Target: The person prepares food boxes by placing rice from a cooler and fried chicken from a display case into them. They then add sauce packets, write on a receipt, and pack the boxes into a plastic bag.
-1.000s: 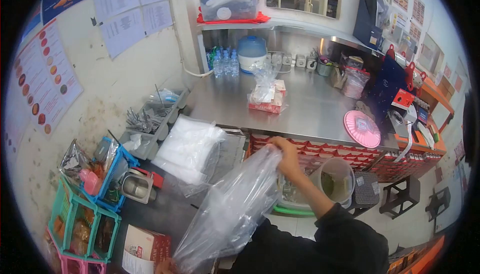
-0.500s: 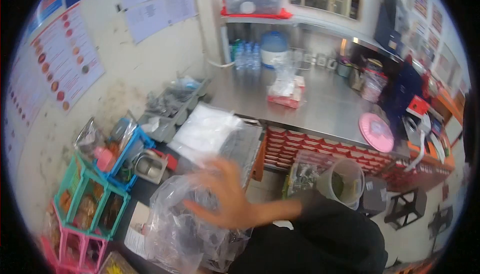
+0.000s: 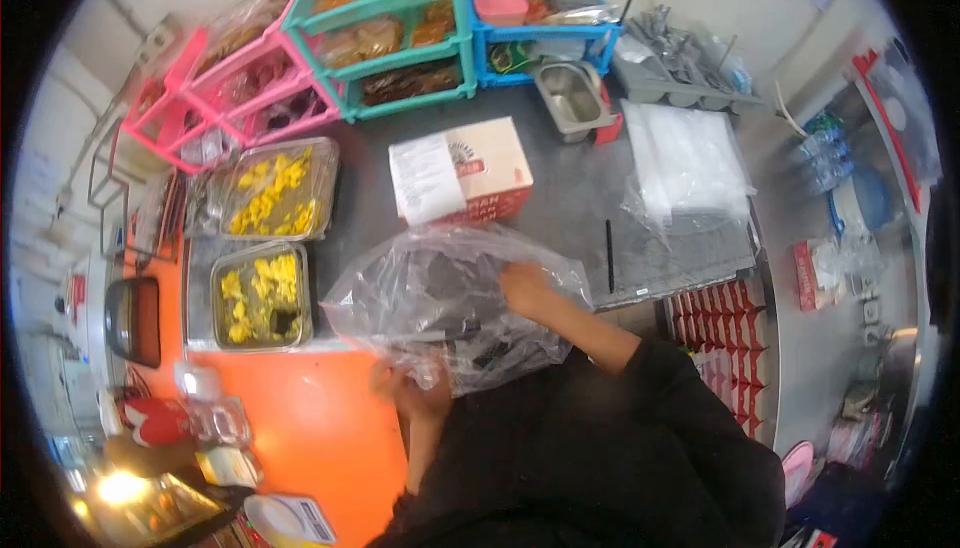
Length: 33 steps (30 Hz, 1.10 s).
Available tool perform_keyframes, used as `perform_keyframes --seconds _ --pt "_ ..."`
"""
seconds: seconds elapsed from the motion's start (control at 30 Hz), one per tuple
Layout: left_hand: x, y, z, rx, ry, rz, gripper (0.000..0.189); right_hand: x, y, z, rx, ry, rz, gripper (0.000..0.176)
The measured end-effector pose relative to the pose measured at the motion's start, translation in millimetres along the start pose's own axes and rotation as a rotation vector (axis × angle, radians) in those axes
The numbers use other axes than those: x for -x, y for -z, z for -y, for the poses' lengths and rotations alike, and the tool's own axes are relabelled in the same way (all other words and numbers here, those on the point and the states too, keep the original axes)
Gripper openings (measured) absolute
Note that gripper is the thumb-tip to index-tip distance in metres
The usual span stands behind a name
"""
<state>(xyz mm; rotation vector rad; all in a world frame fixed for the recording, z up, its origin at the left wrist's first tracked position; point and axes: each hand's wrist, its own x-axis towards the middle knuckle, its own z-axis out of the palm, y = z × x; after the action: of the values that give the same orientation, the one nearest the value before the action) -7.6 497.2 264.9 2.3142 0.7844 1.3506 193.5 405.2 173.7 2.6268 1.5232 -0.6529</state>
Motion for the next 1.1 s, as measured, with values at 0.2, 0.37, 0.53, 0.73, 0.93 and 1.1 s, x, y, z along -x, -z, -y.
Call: perform_keyframes --seconds 0.2,0.37,0.53,0.73,0.93,1.1 --pt "-17 -112 103 -0.219 -0.299 1.16 0.043 24 1 0 -0.181 -0.059 -0.302 0.027" --pt "-34 -104 112 -0.131 -0.548 1.221 0.07 17 33 -83 0.088 -0.089 0.188 0.026" --pt "-2 -146 38 -0.655 -0.049 1.533 0.078 16 52 -18 0.275 -0.087 0.169 0.029" --pt "-17 -122 4 -0.403 0.338 1.462 0.064 13 -9 -73 0.129 0.141 -0.052 0.039" --pt "34 -93 -19 -0.105 -0.114 1.114 0.046 -85 -130 -159 0.185 0.215 0.53 0.075" --pt "-3 -102 -112 0.005 -0.218 1.293 0.047 -79 -174 -138 0.414 0.543 0.086 0.051"
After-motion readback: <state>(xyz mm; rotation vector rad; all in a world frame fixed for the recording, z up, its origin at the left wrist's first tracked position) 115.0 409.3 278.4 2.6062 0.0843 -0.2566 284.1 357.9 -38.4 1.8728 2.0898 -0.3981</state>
